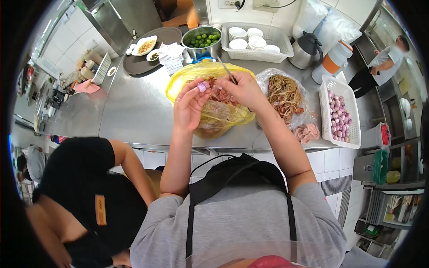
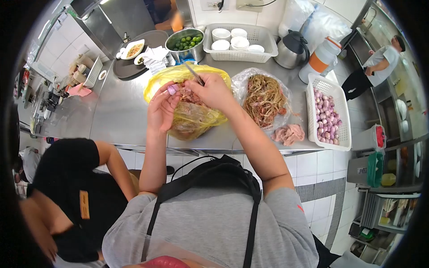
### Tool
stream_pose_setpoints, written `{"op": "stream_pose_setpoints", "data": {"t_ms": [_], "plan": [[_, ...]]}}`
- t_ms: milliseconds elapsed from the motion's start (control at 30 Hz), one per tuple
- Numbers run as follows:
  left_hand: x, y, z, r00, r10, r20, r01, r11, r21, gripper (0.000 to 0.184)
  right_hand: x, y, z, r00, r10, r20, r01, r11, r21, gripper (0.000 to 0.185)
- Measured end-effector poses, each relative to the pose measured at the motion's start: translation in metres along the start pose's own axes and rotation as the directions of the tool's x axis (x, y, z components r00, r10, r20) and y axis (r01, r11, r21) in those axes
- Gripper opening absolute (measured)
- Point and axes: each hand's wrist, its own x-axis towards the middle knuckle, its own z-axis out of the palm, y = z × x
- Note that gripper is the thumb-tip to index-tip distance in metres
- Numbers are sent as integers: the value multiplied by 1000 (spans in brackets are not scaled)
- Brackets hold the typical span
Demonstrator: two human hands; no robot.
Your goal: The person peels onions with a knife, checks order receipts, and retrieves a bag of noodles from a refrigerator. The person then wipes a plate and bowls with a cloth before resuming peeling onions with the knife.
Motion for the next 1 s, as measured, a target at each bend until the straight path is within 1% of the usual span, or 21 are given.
{"op": "stream_pose_setpoints", "data": {"t_ms": [100, 200, 300, 333, 400, 433, 533, 567, 600, 633, 700, 733, 767, 833, 867, 900, 933, 967, 1000], "plan": [[1, -1, 2, 1000, 1, -8, -1, 1000, -6, 27, -1, 13, 2, 994, -99, 42, 107, 944, -312, 19], [1, 0, 7, 999, 11, -46, -11, 1000, 7, 27, -5, 13, 1, 988, -149, -47, 119, 913, -390, 23], [-1, 0, 10, 998, 43, -36, -38, 991, 131, 26, 2, 28, -3, 984, -169, -51, 139, 920, -368, 33], [-2, 1, 11, 998, -13, 54, 2, 980, 199, 26, -1, 29, -5, 979, -192, -68, 164, 943, -291, 34], [-7, 3, 14, 965, -140, 222, 59, 939, 339, 26, -7, 32, -10, 965, -237, -110, 222, 966, -131, 37], [-11, 3, 25, 928, -211, 306, 55, 892, 448, 25, -13, 20, -19, 927, -325, -189, 285, 935, -212, 30], [-13, -20, 49, 799, -401, 448, 155, 857, 491, 24, -43, 4, -72, 975, -35, -221, 6, 992, -129, 24], [-12, -34, 60, 765, -481, 427, 207, 813, 544, 25, -57, 9, -90, 938, -52, -342, -3, 987, -158, 22], [-11, -51, 75, 727, -556, 402, 254, 763, 595, 26, -67, 32, -109, 875, -157, -458, 99, 984, -148, 21], [-9, -70, 91, 687, -624, 372, 295, 708, 642, 28, -87, 34, -129, 834, -58, -549, -15, 992, -128, 22], [9, -116, 120, 573, -701, 425, 229, 635, 738, 30, -128, 35, -167, 726, 20, -687, -168, 974, -149, 22], [14, -134, 143, 594, -653, 470, 222, 695, 684, 31, -145, 34, -180, 657, 53, -752, -172, 982, -81, 21], [20, -149, 167, 617, -602, 507, 216, 749, 627, 31, -159, 29, -189, 594, 27, -804, -172, 981, -95, 19], [37, -177, 200, 697, -566, 440, 340, 801, 493, 30, -187, 16, -206, 509, 92, -856, -177, 984, 0, 19], [51, -188, 201, 727, -524, 444, 255, 806, 535, 28, -197, 15, -211, 461, 124, -879, -174, 984, 47, 19], [66, -200, 197, 752, -480, 453, 166, 802, 574, 27, -205, 17, -212, 454, 132, -881, -168, 984, 61, 18], [74, -209, 190, 771, -432, 468, 72, 789, 610, 26, -211, 20, -214, 445, 138, -885, -159, 985, 74, 18], [77, -214, 179, 716, -549, 431, 62, 666, 744, 25, -215, 24, -216, 436, 140, -889, -143, 986, 86, 18], [81, -218, 165, 660, -653, 372, 34, 521, 853, 24, -216, 31, -217, 442, 138, -886, -160, 984, 73, 17]]}}
